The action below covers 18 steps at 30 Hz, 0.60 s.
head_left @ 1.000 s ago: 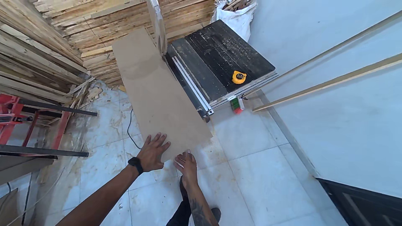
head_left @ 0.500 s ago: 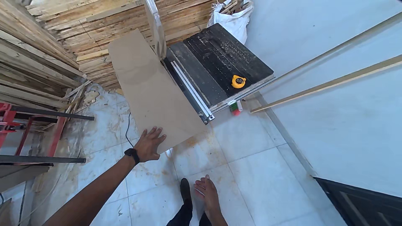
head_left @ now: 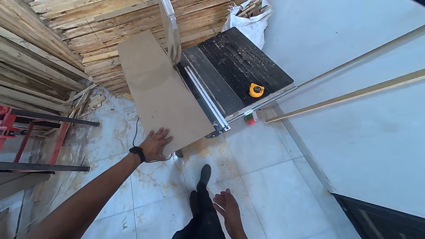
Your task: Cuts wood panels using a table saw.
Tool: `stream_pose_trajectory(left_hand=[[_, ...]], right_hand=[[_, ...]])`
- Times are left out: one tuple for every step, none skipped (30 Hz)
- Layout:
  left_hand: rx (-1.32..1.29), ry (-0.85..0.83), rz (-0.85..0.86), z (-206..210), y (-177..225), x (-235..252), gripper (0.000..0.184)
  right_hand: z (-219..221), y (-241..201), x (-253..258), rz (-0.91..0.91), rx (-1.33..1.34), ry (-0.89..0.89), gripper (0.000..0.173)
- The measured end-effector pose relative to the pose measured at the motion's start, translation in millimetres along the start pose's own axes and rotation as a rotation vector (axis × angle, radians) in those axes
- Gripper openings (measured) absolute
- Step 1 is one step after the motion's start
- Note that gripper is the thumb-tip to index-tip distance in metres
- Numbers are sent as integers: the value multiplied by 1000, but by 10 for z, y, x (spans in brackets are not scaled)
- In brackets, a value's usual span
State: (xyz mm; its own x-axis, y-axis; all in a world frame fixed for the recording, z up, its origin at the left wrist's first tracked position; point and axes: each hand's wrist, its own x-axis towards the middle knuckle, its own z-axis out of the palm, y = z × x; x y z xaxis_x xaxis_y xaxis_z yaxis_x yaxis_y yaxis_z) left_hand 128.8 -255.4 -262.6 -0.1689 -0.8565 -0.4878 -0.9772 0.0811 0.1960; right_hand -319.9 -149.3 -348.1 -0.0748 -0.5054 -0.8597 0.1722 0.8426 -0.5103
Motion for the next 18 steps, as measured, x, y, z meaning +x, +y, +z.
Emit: stream_pose_trajectory(left_hand=[[2,-1,-3,-20,-41,26,101],[1,2,-6,-40,-91,52,101],[-1,13,-4,-57,-151,84,101],[-7,28,2,-68,-216,121,102],[-1,31,5,-83,-278,155,102],[13,28,6,-103,-331,189,103],[20,23,7,-132,-367,213,103],[22,19,9,-161,-395,231,103],[23,15,11,-177,-429,247,104],[19,15,12,-188,-463,262,104],[13,17,15,-200,-493,282,103],[10,13,16,-224,-521,307,103],[9,9,18,-252,-555,333,102],[8,5,19,-275,-595,356,102],[12,0,18,-296,-634,375,103],[14,-4,18,-323,-676,398,103],[13,-5,19,-356,-722,430,103],[11,-3,22,-384,-771,462,103]], right_hand=[[-8,1,11,0,-3,-2,61],[-17,-2,15,2,-7,-3,61],[-27,-11,22,5,-15,1,62],[-49,-17,28,7,-22,0,63],[-82,-13,40,11,-28,4,64],[-120,-4,62,19,-31,9,64],[-160,4,84,27,-35,18,64],[-194,3,97,33,-42,27,63],[-222,1,107,42,-46,36,63],[-248,4,122,51,-51,44,63],[-275,3,142,62,-56,50,63],[-295,-5,167,71,-63,50,64],[-302,-16,193,77,-65,52,65],[-297,-29,214,81,-67,57,66],[-285,-45,227,84,-66,66,66],[-262,-69,235,85,-60,73,65],[-233,-99,249,82,-52,74,65],[-200,-131,268,83,-48,73,65]])
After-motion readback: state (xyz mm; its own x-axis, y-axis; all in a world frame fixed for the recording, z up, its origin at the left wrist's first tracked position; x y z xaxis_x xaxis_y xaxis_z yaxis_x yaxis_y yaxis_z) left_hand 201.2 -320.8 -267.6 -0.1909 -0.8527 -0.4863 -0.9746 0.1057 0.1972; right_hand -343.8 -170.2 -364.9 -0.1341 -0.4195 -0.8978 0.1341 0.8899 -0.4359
